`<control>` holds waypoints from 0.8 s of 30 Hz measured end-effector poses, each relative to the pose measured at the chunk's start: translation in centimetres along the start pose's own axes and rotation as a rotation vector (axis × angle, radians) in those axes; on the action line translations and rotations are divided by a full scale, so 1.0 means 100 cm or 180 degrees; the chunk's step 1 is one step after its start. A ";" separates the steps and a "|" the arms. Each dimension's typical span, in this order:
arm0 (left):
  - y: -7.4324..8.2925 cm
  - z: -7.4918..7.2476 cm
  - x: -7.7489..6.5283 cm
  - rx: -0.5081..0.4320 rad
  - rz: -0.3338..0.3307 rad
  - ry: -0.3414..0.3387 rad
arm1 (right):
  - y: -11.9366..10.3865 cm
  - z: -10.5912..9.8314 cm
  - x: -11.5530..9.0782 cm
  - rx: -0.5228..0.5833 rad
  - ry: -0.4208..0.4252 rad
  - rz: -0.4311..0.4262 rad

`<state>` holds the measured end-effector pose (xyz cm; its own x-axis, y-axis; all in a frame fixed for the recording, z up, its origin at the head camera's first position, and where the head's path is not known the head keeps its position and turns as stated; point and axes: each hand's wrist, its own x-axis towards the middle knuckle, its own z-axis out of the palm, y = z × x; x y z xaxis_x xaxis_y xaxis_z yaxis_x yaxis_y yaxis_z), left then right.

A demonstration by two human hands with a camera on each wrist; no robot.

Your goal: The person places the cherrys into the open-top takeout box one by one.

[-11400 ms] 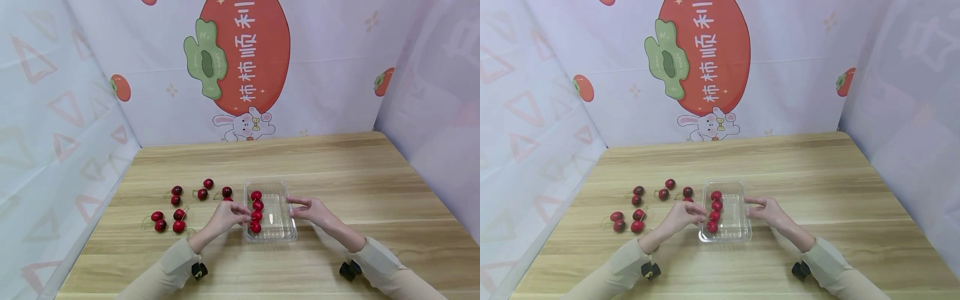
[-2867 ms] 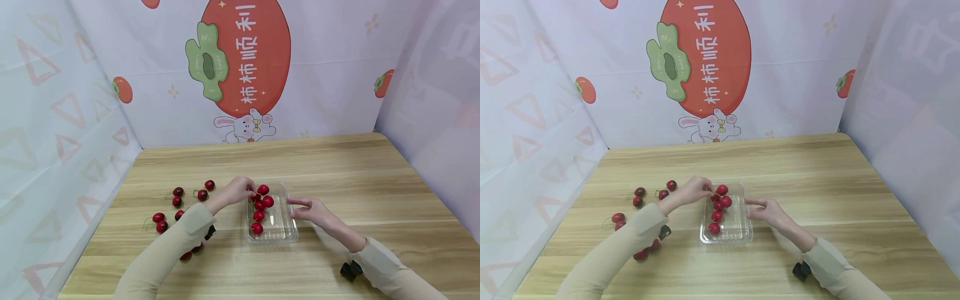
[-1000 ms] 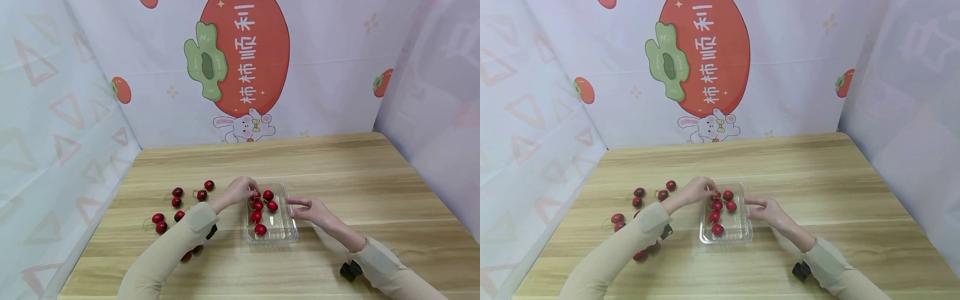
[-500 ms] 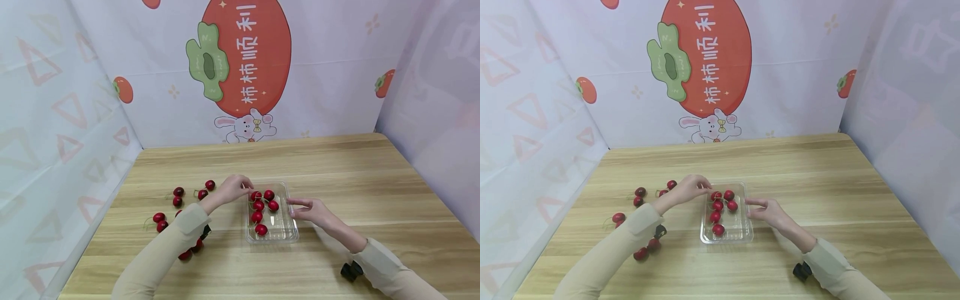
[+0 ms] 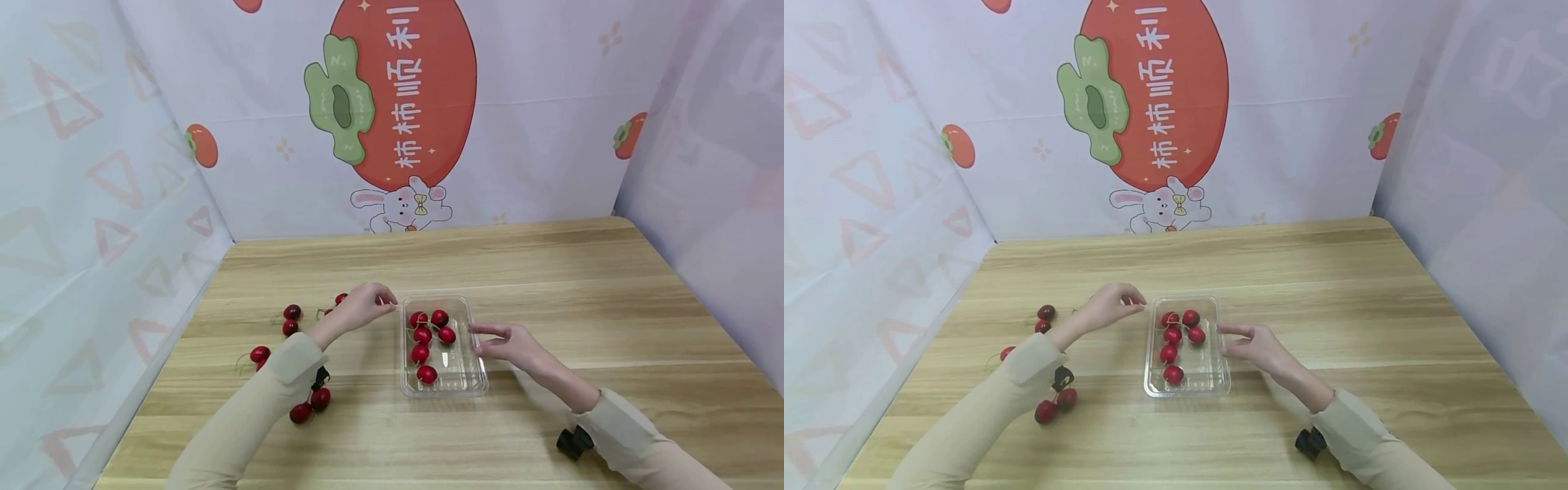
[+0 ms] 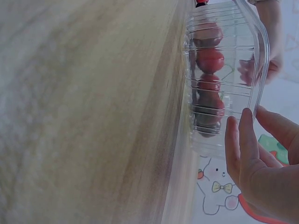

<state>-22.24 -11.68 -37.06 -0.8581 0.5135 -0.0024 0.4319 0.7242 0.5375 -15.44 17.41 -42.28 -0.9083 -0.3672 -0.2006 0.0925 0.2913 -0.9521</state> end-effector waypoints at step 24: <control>-0.050 -0.021 -0.022 -0.0012 -0.0198 0.0212 | 0.000 0.000 0.001 0.0039 -0.0043 -0.0107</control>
<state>-23.08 -17.38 -37.98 -0.8998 0.4358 0.0202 0.3763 0.7519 0.5413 -15.50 17.41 -42.30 -0.9054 -0.3884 -0.1715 0.0671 0.2678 -0.9611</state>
